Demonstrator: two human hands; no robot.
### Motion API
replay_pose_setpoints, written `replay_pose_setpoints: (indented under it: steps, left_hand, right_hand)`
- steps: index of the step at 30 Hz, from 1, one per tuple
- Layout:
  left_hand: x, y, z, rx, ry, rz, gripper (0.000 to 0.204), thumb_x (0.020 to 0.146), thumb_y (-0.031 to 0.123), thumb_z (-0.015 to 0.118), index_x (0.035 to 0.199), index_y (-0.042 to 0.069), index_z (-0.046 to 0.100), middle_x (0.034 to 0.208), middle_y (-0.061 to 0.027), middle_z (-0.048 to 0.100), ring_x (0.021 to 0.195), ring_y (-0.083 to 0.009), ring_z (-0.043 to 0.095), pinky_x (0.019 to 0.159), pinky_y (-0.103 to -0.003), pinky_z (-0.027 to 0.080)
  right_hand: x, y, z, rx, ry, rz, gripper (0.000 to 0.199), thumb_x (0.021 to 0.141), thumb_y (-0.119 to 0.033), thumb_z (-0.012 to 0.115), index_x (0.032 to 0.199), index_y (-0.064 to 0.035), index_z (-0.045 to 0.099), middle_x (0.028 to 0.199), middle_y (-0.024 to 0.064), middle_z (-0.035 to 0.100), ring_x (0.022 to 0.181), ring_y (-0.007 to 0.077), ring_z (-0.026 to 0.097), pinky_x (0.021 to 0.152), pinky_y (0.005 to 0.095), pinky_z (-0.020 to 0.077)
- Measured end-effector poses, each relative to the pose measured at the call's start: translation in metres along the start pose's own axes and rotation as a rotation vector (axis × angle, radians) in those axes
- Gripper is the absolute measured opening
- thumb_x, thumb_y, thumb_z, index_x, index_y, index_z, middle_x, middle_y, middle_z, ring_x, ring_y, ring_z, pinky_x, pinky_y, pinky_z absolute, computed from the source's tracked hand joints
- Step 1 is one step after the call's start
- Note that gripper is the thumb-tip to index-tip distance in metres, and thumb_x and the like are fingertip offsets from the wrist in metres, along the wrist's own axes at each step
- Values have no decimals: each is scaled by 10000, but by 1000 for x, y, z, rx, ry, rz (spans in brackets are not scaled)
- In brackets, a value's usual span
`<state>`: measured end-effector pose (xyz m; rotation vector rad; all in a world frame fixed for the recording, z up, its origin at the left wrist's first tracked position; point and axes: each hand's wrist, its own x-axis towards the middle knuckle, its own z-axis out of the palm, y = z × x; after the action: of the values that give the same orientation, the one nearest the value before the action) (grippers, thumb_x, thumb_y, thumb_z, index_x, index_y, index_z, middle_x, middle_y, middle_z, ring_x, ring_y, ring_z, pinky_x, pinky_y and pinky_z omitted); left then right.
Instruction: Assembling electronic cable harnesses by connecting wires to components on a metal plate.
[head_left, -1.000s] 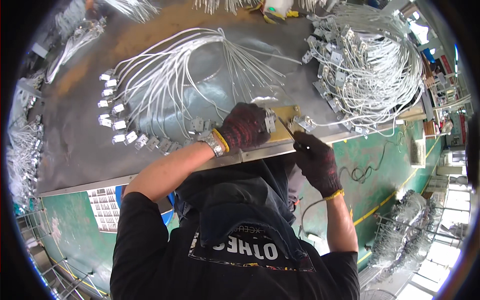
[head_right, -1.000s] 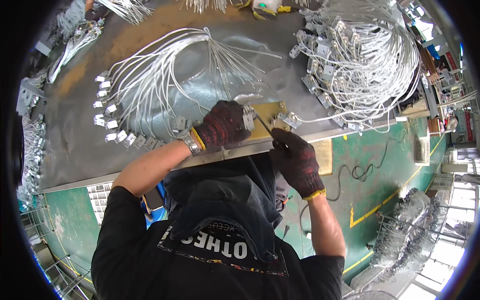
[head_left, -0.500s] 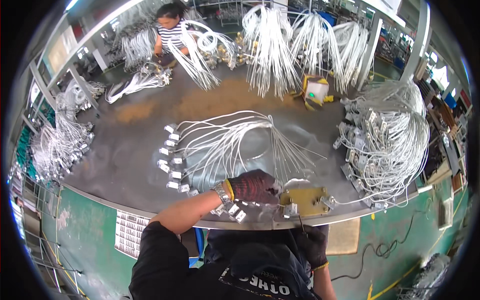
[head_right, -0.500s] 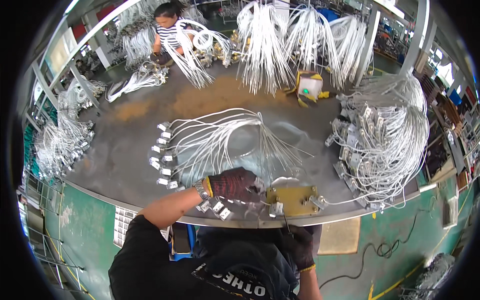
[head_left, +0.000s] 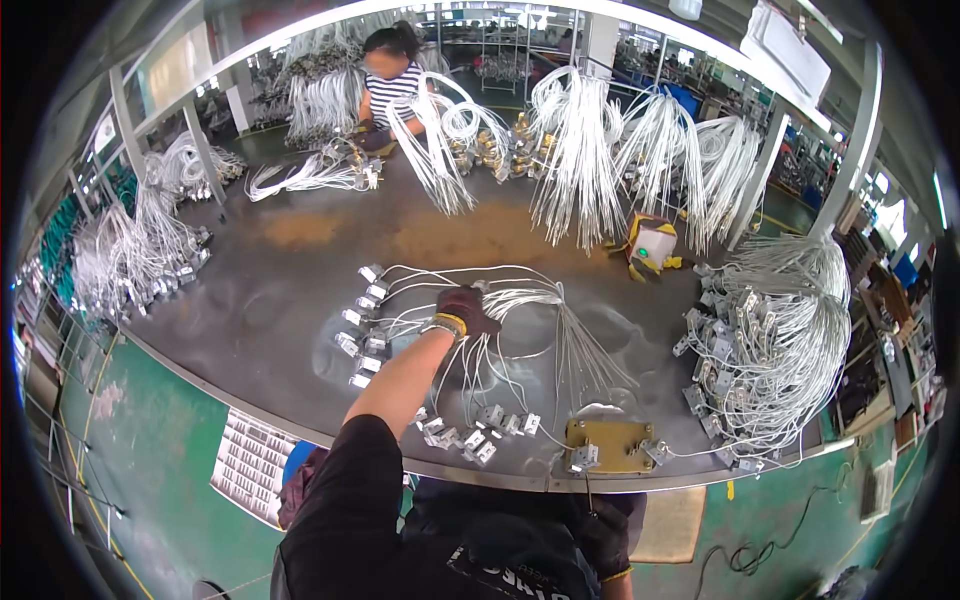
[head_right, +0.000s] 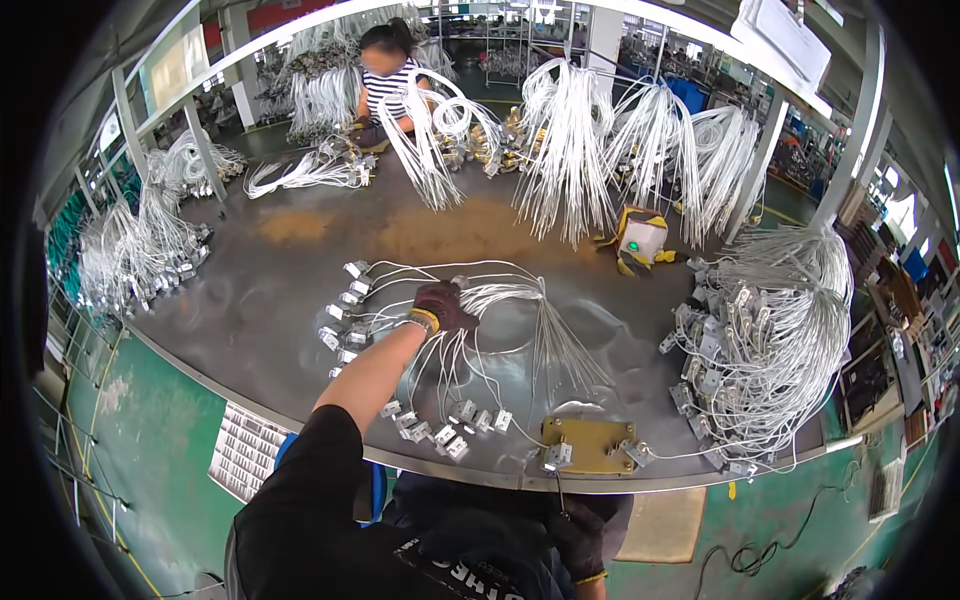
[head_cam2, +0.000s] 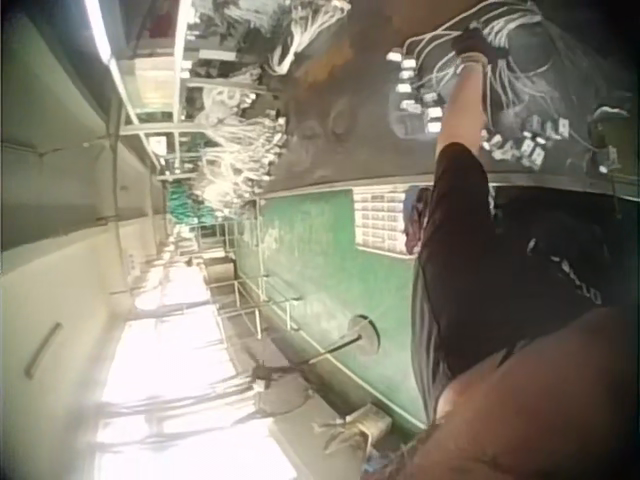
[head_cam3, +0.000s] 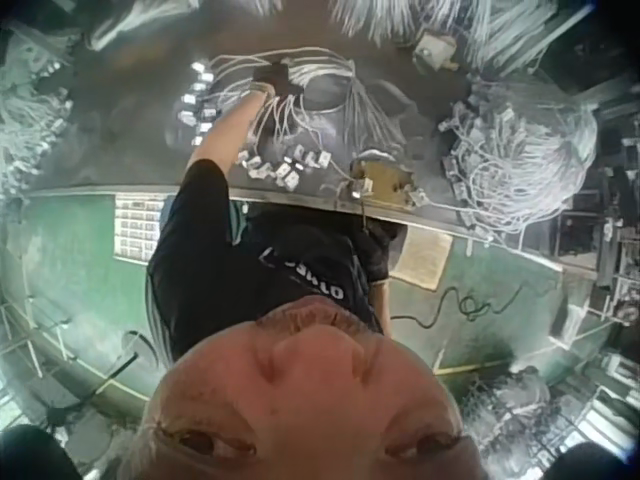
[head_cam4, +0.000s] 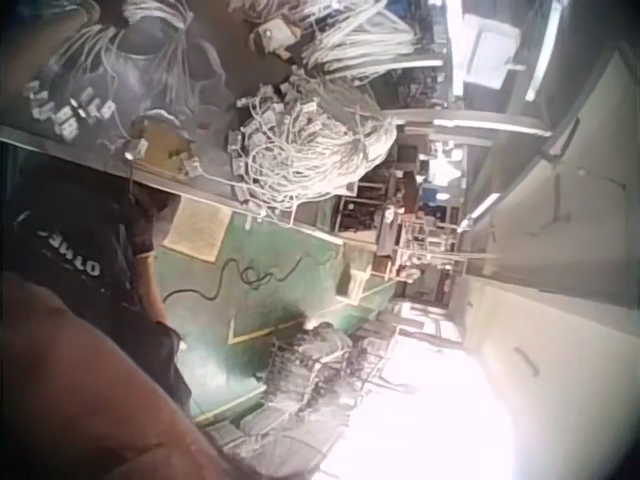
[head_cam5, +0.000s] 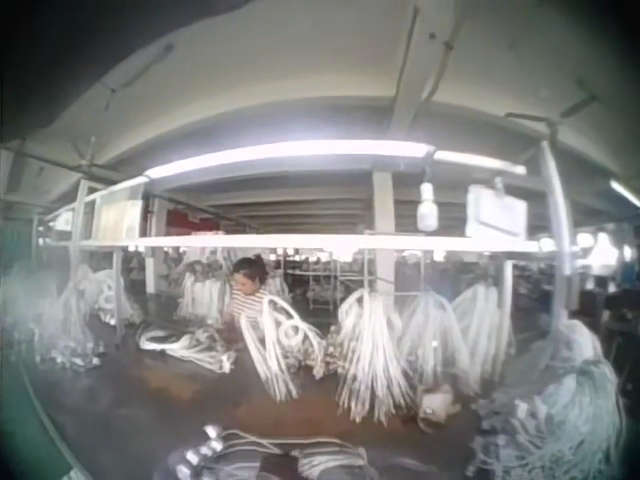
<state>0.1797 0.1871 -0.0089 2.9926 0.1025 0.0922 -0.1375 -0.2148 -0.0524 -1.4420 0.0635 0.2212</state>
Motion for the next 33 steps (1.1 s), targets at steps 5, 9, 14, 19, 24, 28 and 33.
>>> replay_pose_setpoints:
  steps: [5,9,14,19,24,28,33]
  left_hand:
    - [8,3,-2,-2,-201,-28,766,627,477,805,1268,77,682,1172,-187,739,1065,-338,726,935,-432,579]
    - [5,-6,-6,-85,-176,10,770,638,462,814,1282,64,672,1252,-203,704,1155,-348,687,983,-454,553]
    - [-23,-33,-74,-196,-120,18,724,693,466,795,1234,3,668,1223,-243,698,1127,-396,675,972,-462,541]
    - [-59,-87,-142,-255,228,-63,742,737,501,807,1231,-24,633,1159,-278,696,1110,-421,665,972,-472,512]
    - [-107,-277,-175,-43,867,-160,630,793,474,820,1117,-51,691,1063,-253,735,993,-403,708,883,-485,529]
    - [-162,-394,-252,-252,737,-841,934,788,676,763,1298,-89,602,1244,-326,654,1212,-431,612,1010,-498,473]
    - [-236,-464,-274,214,835,-843,1044,854,713,654,1597,61,320,1426,-331,548,1279,-470,569,1063,-502,456]
  right_hand:
    - [4,8,-3,15,-63,61,264,829,-76,735,1084,-5,740,811,-13,640,703,90,583,621,258,483]
    - [4,19,-3,30,-50,27,278,832,-62,734,1103,0,744,844,-17,647,732,88,587,638,258,488]
    - [1,24,-3,-78,-94,30,358,833,-28,731,1190,2,734,940,2,678,824,104,605,721,258,514]
    - [3,5,21,-188,-129,-23,287,842,-41,722,1123,15,737,919,4,682,800,95,596,698,266,503]
    - [21,3,26,-308,-311,-11,355,869,11,721,1224,27,707,941,14,712,829,85,627,746,263,542]
    - [24,-7,36,-327,-263,-140,214,889,-38,726,1090,35,727,860,9,699,779,75,610,684,267,525]
    - [24,17,11,-278,-202,-137,267,894,-34,728,1156,14,718,964,44,722,890,105,641,791,293,549]
